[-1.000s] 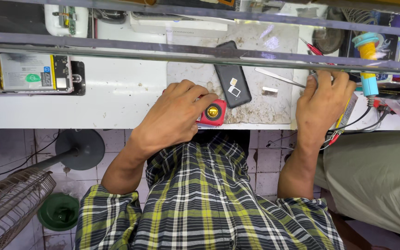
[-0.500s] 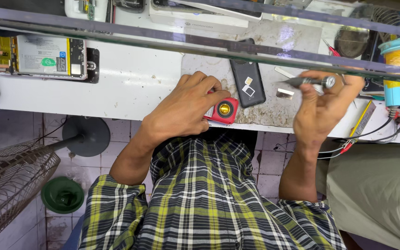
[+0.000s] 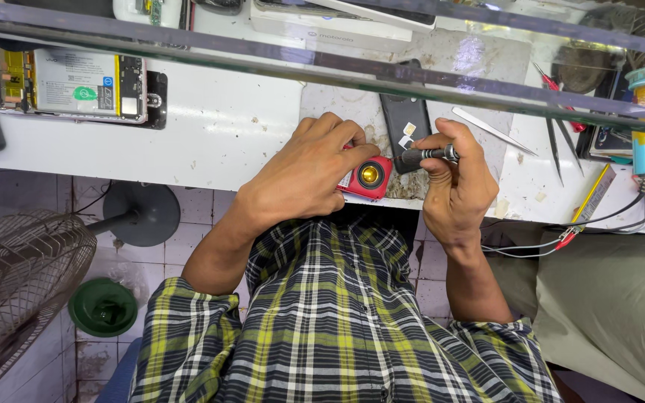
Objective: The person disassembles a smartphone, removes the battery, and uses a red prying tool to open the back cover of a red feature phone. They then remove the SIM card tray and inspect the internal components of both devices.
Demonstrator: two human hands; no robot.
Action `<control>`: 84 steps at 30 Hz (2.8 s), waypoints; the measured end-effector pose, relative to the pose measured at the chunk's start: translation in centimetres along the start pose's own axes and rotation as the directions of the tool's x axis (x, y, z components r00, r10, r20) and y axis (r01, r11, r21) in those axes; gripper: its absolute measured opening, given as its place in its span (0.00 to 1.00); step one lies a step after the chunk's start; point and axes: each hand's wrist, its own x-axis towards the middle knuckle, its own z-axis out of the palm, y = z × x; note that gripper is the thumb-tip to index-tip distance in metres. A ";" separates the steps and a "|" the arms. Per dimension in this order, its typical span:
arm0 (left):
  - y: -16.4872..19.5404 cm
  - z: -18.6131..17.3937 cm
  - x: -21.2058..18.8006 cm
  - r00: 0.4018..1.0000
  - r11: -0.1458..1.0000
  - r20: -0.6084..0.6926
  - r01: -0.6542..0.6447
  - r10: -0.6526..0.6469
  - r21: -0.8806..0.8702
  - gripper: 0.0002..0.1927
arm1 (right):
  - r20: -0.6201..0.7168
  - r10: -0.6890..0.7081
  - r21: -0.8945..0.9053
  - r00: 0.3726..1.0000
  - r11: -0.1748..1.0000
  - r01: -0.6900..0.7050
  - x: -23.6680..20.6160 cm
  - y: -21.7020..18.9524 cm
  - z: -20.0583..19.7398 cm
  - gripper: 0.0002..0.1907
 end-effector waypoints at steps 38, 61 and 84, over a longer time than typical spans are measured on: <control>0.0 -0.4 0.1 0.999 1.000 0.028 0.019 -0.019 -0.012 0.37 | 0.272 -0.096 0.264 0.958 0.964 0.021 3.6 -0.7 -1.1 0.15; -0.2 -0.4 0.2 0.998 0.999 0.051 0.037 -0.037 -0.011 0.37 | 0.257 0.034 0.290 0.966 0.951 -0.111 3.7 -1.4 -1.1 0.13; -0.8 -1.7 0.1 0.992 0.998 0.124 0.035 -0.028 -0.056 0.40 | -0.396 0.068 0.321 0.916 0.944 0.068 -0.1 5.9 -3.7 0.11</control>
